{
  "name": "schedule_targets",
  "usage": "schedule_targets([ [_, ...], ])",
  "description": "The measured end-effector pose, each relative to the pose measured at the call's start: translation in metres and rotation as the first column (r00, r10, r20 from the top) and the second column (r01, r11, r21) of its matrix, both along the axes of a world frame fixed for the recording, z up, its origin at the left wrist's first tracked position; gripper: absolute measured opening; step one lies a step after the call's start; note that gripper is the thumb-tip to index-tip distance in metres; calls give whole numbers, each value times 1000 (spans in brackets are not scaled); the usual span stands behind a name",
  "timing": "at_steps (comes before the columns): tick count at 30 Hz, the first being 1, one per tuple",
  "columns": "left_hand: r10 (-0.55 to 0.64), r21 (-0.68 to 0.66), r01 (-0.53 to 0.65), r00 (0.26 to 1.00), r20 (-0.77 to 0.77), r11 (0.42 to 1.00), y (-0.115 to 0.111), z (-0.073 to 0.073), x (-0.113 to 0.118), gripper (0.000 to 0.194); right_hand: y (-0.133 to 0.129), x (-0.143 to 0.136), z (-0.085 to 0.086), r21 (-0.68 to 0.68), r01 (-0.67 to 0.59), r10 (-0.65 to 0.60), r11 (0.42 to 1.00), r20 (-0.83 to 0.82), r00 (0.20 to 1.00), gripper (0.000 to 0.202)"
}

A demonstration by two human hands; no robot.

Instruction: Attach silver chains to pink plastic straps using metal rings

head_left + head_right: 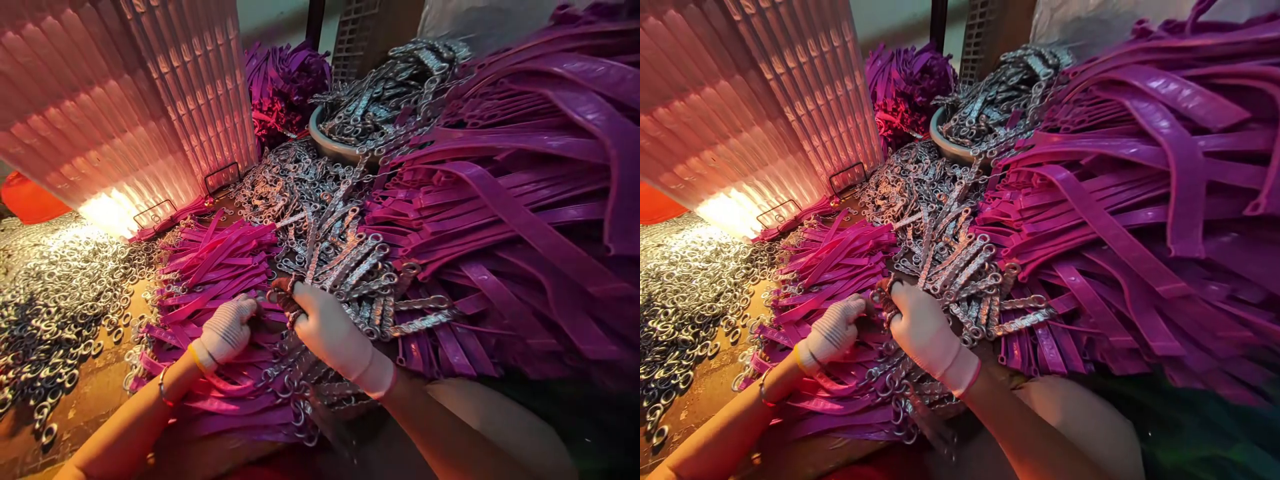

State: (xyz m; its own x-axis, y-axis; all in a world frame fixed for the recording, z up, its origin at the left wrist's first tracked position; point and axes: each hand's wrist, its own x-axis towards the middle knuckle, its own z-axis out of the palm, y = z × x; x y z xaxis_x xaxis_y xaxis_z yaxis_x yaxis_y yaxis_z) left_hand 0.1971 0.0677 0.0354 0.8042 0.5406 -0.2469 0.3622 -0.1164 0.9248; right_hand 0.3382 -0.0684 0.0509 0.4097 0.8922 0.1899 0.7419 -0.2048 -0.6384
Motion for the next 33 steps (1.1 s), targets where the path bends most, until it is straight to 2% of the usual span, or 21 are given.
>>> schedule_targets([
  [1,-8,-39,7,1000,-2,999,2,4,-6,8,1,-5,-1,-31,-52,52,998,14,999,38],
  [3,-9,-184,6,1000,-19,983,5,10,-18,20,3,-17,-1,-123,-128,135,984,49,990,34],
  [6,47,-378,-47,999,-9,924,3,11,-33,37,6,-35,-2,-256,-140,177,957,129,976,30],
  [9,62,-400,-58,998,-3,915,-5,7,-41,45,7,-47,-5,-322,-129,202,938,206,958,27],
  [13,36,-405,-47,999,-36,913,-19,1,-46,44,4,-54,-13,-314,-143,255,939,352,901,22],
  [15,2,-323,-18,999,-51,946,-26,-3,-49,35,2,-56,-16,-302,-167,282,939,392,876,21],
  [17,-6,-76,2,999,-51,997,-31,-9,-53,21,1,-56,-16,-323,-170,288,931,364,886,21],
  [19,4,152,2,999,-38,988,-35,-16,-55,11,0,-55,-11,-378,-145,269,914,298,916,25],
  [20,3,175,2,999,-32,985,-36,-18,-56,8,0,-53,-6,-411,-131,256,902,267,929,28],
  [21,-6,121,10,999,-33,993,-36,-19,-56,6,-1,-51,-1,-443,-124,251,888,239,938,31],
  [24,-25,-192,20,999,-22,981,-37,-19,-55,14,0,-45,15,-549,-174,301,818,150,942,34],
  [26,-3,-258,7,1000,17,966,-37,-18,-54,15,2,-43,19,-633,-173,310,755,111,944,31],
  [28,3,-185,3,999,36,983,-37,-19,-54,15,3,-45,17,-688,-126,286,715,123,950,27],
  [29,-4,-122,7,1000,30,993,-38,-21,-54,16,4,-47,14,-694,-98,274,714,147,950,24],
  [33,-64,117,66,998,-19,991,-36,-33,-56,20,1,-54,0,-642,-77,311,763,260,914,16],
])
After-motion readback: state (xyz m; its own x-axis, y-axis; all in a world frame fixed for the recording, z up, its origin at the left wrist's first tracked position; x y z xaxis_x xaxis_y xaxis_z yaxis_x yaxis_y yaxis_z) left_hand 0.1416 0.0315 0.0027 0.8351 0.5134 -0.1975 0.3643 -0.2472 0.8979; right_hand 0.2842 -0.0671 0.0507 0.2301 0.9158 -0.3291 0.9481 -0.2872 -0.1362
